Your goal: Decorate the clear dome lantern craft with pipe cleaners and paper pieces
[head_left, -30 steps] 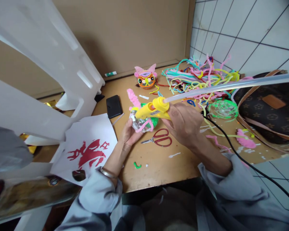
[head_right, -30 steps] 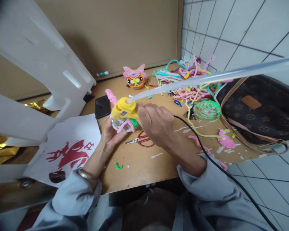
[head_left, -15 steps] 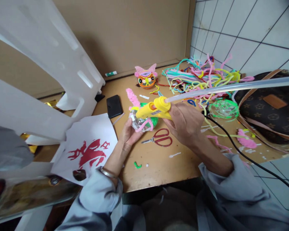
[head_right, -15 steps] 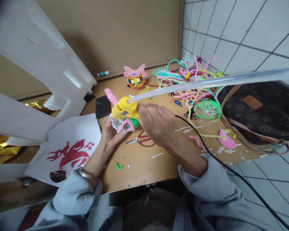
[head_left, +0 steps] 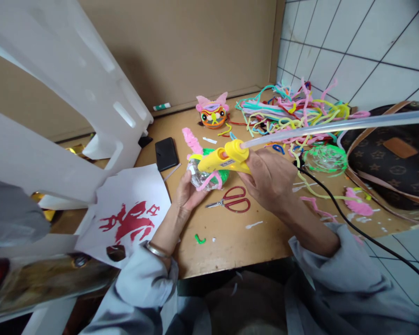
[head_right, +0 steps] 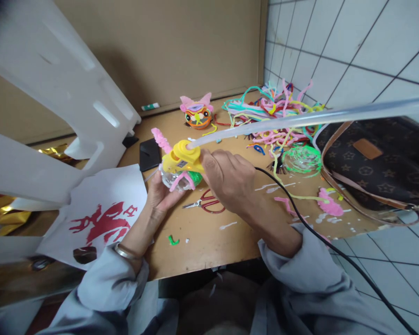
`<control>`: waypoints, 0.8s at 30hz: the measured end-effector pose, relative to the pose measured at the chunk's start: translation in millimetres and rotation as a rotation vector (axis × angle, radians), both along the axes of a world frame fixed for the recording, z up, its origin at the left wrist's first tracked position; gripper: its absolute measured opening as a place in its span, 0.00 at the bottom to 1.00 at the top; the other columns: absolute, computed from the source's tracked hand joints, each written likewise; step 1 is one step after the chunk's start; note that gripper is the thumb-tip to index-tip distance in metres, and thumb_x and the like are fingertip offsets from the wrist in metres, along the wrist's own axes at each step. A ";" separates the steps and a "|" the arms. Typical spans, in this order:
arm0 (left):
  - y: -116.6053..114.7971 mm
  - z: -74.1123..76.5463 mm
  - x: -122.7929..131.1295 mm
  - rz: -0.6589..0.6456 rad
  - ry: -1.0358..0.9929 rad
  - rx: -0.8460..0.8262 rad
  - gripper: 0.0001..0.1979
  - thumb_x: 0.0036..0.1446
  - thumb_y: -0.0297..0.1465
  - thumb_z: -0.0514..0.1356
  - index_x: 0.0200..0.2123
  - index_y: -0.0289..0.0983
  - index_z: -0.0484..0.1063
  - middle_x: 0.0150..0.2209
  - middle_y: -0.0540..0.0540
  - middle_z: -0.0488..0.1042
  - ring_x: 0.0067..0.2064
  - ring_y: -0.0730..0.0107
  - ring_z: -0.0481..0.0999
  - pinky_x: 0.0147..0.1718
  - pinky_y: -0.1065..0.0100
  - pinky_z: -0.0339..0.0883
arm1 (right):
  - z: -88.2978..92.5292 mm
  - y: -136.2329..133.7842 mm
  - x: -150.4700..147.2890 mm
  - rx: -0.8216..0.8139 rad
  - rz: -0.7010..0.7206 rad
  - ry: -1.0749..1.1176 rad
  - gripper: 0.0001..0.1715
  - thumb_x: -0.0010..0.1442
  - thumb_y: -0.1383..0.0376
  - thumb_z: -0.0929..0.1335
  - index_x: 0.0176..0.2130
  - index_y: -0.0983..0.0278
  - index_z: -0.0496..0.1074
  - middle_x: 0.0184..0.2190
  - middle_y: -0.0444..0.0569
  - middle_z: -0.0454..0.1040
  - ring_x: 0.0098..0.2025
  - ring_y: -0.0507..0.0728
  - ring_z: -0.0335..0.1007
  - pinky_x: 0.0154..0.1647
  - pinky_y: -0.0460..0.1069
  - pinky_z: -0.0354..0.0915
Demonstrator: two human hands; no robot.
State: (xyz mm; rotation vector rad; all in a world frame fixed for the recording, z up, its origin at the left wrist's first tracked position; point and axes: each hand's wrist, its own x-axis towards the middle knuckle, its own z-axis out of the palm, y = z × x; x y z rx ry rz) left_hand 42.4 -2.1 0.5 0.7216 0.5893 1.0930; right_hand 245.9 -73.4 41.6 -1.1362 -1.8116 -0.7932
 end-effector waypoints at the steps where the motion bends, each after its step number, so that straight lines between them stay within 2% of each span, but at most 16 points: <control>1: 0.0 0.4 0.2 0.000 0.003 0.003 0.29 0.39 0.43 0.77 0.45 0.40 0.76 0.45 0.45 0.82 0.61 0.52 0.74 0.62 0.55 0.68 | 0.1 0.0 0.3 0.009 -0.011 -0.003 0.13 0.70 0.66 0.63 0.53 0.66 0.68 0.33 0.51 0.76 0.33 0.56 0.69 0.32 0.51 0.59; 4: -0.1 1.0 0.3 -0.006 0.012 0.020 0.31 0.36 0.44 0.78 0.44 0.41 0.76 0.45 0.46 0.82 0.61 0.52 0.74 0.62 0.56 0.68 | -0.3 0.2 0.3 -0.043 -0.061 0.004 0.12 0.70 0.64 0.62 0.51 0.64 0.69 0.32 0.50 0.75 0.33 0.57 0.69 0.33 0.51 0.59; 8: 0.3 0.5 0.2 -0.013 0.040 0.052 0.32 0.35 0.46 0.77 0.44 0.42 0.76 0.46 0.46 0.82 0.63 0.49 0.72 0.61 0.53 0.69 | -3.8 3.2 -2.2 -0.162 -0.057 0.090 0.14 0.71 0.60 0.62 0.51 0.63 0.70 0.32 0.50 0.74 0.34 0.58 0.69 0.33 0.51 0.61; 17: 1.9 1.9 -0.4 -0.043 0.009 0.053 0.32 0.38 0.46 0.76 0.46 0.41 0.75 0.51 0.43 0.80 0.66 0.46 0.69 0.61 0.51 0.69 | -9.7 20.7 2.4 -0.259 -0.114 0.564 0.21 0.64 0.48 0.67 0.45 0.62 0.72 0.37 0.51 0.76 0.38 0.60 0.71 0.40 0.53 0.65; 20: 3.3 0.9 -1.1 -0.035 -0.013 0.048 0.29 0.40 0.45 0.75 0.44 0.40 0.75 0.49 0.42 0.80 0.64 0.47 0.70 0.61 0.50 0.70 | -17.0 30.5 13.7 -0.389 -0.119 0.728 0.22 0.64 0.47 0.65 0.42 0.62 0.72 0.34 0.49 0.76 0.35 0.59 0.69 0.39 0.53 0.64; 24: 5.0 1.1 -0.7 -0.013 -0.061 0.048 0.26 0.40 0.42 0.76 0.42 0.40 0.76 0.46 0.44 0.82 0.59 0.51 0.76 0.59 0.52 0.71 | -37.0 48.6 29.5 -0.662 -0.059 0.833 0.23 0.66 0.49 0.59 0.34 0.63 0.71 0.28 0.49 0.72 0.31 0.58 0.66 0.36 0.54 0.63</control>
